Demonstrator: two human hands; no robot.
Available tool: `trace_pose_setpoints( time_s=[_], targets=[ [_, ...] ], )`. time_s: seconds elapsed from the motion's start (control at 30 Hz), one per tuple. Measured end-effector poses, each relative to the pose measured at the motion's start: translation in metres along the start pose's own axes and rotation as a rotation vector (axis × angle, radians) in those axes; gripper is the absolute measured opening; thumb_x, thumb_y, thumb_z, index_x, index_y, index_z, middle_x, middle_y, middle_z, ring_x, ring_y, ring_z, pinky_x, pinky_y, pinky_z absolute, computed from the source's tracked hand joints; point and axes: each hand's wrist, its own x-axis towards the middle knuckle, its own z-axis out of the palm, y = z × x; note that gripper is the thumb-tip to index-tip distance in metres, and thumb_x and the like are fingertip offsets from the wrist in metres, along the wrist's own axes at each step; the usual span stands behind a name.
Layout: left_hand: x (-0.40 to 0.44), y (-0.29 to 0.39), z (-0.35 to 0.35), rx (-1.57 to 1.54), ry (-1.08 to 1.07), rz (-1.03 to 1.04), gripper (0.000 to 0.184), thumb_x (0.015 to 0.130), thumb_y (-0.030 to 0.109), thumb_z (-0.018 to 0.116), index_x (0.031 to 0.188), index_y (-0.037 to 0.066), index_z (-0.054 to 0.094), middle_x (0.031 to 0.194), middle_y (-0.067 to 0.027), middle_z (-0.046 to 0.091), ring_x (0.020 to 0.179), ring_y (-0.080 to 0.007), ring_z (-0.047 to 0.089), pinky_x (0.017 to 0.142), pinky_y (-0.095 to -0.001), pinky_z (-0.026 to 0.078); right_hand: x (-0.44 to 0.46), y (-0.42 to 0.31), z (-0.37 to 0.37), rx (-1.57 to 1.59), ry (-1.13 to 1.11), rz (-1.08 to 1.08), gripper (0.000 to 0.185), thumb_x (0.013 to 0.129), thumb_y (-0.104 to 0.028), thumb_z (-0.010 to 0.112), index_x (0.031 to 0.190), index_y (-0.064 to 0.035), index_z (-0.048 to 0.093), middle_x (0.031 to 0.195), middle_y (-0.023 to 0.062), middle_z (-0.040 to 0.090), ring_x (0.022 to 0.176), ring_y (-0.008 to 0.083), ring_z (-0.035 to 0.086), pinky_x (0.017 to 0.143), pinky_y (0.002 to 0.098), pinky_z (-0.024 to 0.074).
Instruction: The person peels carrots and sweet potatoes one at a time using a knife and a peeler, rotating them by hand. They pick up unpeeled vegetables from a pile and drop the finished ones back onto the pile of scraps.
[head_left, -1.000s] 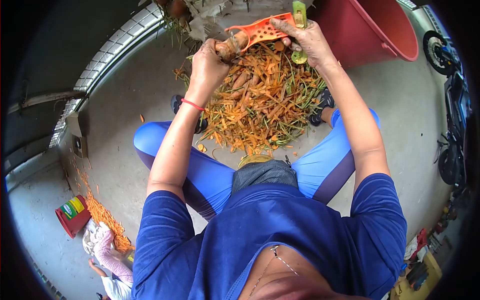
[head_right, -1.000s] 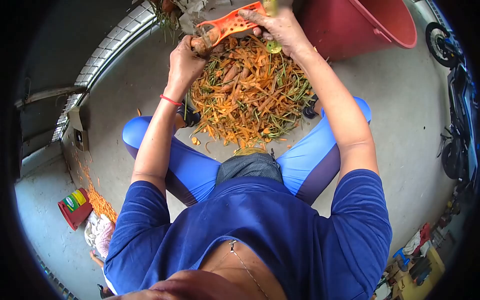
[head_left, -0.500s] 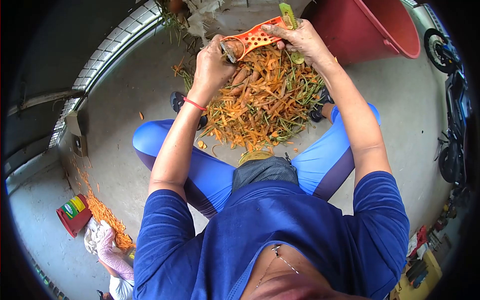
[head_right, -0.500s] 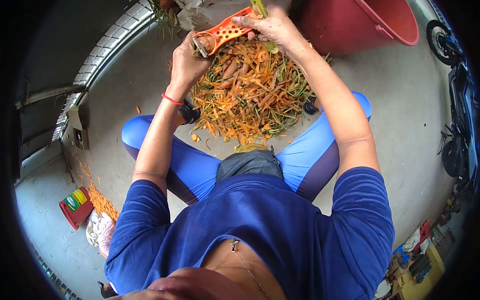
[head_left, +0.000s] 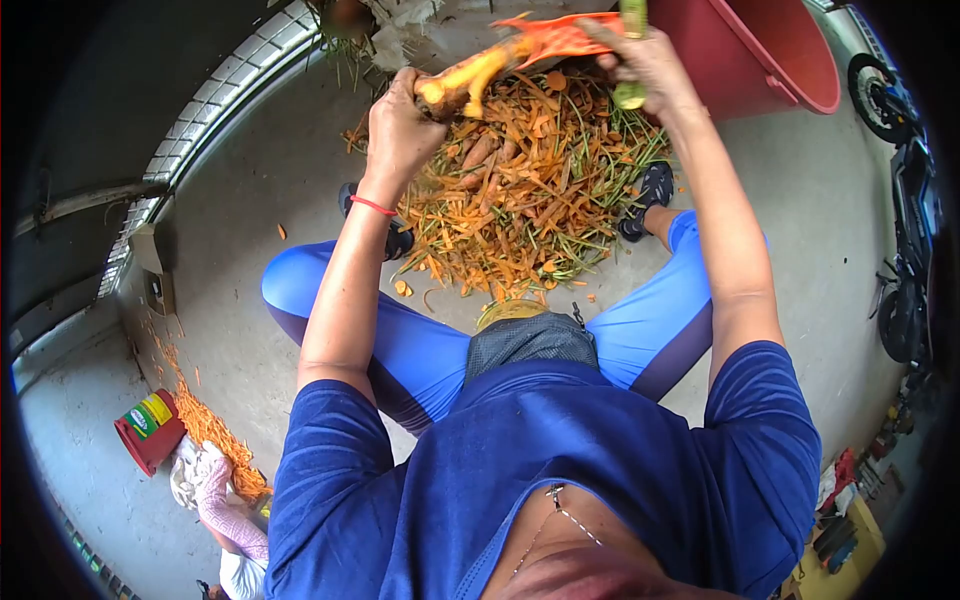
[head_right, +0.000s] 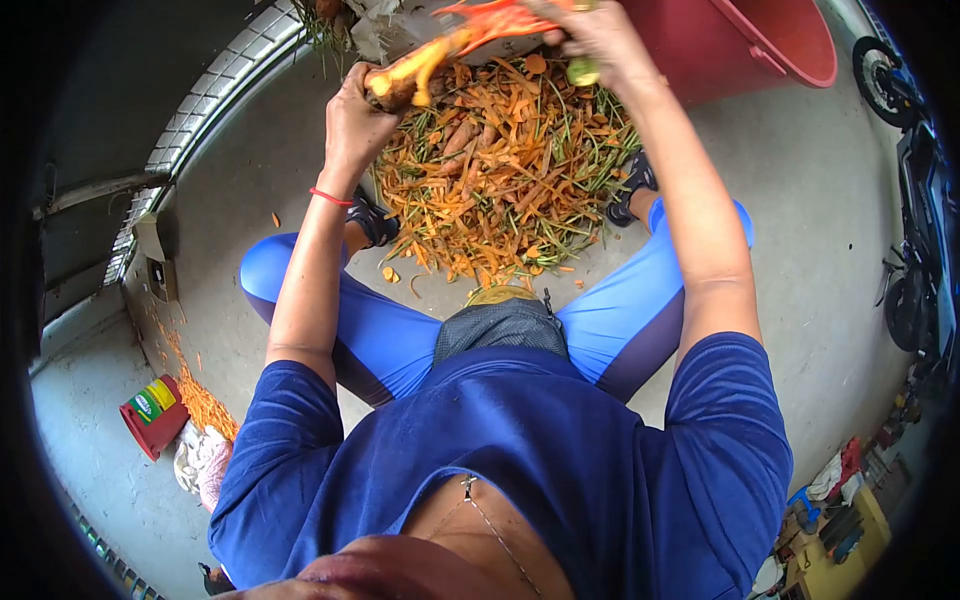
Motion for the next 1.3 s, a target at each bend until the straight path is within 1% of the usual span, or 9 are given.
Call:
trace_pose_setpoints(
  time_s=[0.33,0.47,0.53,0.7,0.83,0.9,0.97,1.13,1.3],
  targets=[
    [-0.004,0.015,0.004,-0.054,-0.011,-0.002,0.038,0.069,0.02,0.079,0.093,0.002,0.055,0.083,-0.0179,0.066,0.079,-0.0344,0.066,0.067,-0.0384,0.052,-0.019,0.006,0.047,-0.119,-0.142,0.048,0.033,0.079,-0.038,0.079,0.081,-0.007,0.07,0.061,-0.0028,0.058,0.051,0.0023,0.052,0.048,0.0188,0.0395],
    [-0.006,0.022,0.0,-0.062,-0.107,-0.047,0.039,0.069,0.018,0.078,0.099,0.004,0.058,0.088,-0.0157,0.069,0.084,-0.0293,0.069,0.072,-0.0363,0.053,-0.011,0.019,0.029,-0.169,-0.175,0.082,0.029,0.08,-0.035,0.078,0.082,-0.0082,0.066,0.061,-0.0029,0.058,0.045,-0.0001,0.046,0.041,0.0156,0.0337],
    [-0.009,0.012,-0.001,-0.071,-0.121,-0.151,0.04,0.068,0.016,0.077,0.103,0.006,0.059,0.091,-0.014,0.07,0.086,-0.0243,0.07,0.074,-0.035,0.055,-0.003,0.019,-0.002,-0.239,0.052,0.043,0.044,0.071,-0.047,0.082,0.084,-0.0078,0.067,0.062,0.0018,0.062,0.054,0.0054,0.056,0.051,0.0171,0.0422],
    [0.0,-0.024,-0.02,-0.422,-0.03,-0.308,0.037,0.071,0.008,0.076,0.101,0.0,0.057,0.087,-0.0039,0.065,0.078,-0.0078,0.06,0.068,-0.0234,0.05,0.059,0.069,-0.135,-0.212,0.442,-0.037,0.035,0.077,-0.036,0.081,0.085,-0.0056,0.066,0.066,0.0008,0.059,0.049,0.0001,0.044,0.043,0.0156,0.0322],
    [0.004,-0.025,-0.005,-0.376,-0.087,-0.377,0.044,0.071,0.013,0.08,0.107,-0.001,0.059,0.093,-0.006,0.068,0.079,-0.0086,0.061,0.072,-0.0235,0.05,0.024,-0.012,-0.02,-0.073,0.07,0.061,0.023,0.085,-0.024,0.074,0.087,-0.0047,0.063,0.067,0.002,0.06,0.048,0.006,0.051,0.042,0.0193,0.0401],
    [0.002,-0.015,0.007,-0.436,-0.12,-0.35,0.044,0.072,0.016,0.08,0.107,-0.001,0.059,0.093,-0.0071,0.069,0.083,-0.01,0.062,0.076,-0.0243,0.05,0.005,-0.032,0.036,-0.081,-0.021,0.063,0.029,0.083,-0.033,0.075,0.076,-0.0084,0.061,0.053,-0.0032,0.051,0.037,0.0048,0.039,0.034,0.0198,0.0286],
    [0.001,-0.023,0.02,-0.48,-0.135,-0.27,0.044,0.072,0.015,0.079,0.107,-0.002,0.059,0.095,-0.0068,0.069,0.083,-0.0098,0.063,0.076,-0.025,0.051,0.012,-0.004,0.055,-0.043,-0.146,0.037,0.028,0.079,-0.035,0.079,0.077,-0.0093,0.066,0.061,-0.0043,0.056,0.052,-0.0003,0.047,0.045,0.0148,0.0335],
    [0.001,-0.011,0.011,-0.355,-0.148,-0.237,0.044,0.074,0.006,0.075,0.113,0.0,0.057,0.105,-0.0069,0.067,0.095,-0.0124,0.062,0.085,-0.0266,0.049,0.009,0.003,0.071,-0.278,-0.187,0.007,0.03,0.079,-0.036,0.079,0.077,-0.0076,0.068,0.058,-0.0056,0.054,0.048,0.0006,0.046,0.042,0.0176,0.0333],
    [-0.003,0.006,0.007,-0.311,-0.093,-0.139,0.042,0.068,0.014,0.079,0.102,0.001,0.059,0.094,-0.0125,0.069,0.087,-0.0195,0.066,0.079,-0.0302,0.051,-0.001,0.0,0.063,-0.133,-0.153,0.076,0.029,0.08,-0.034,0.079,0.076,-0.0077,0.066,0.06,-0.0059,0.054,0.05,-0.0001,0.046,0.042,0.0177,0.0336]
  ],
)
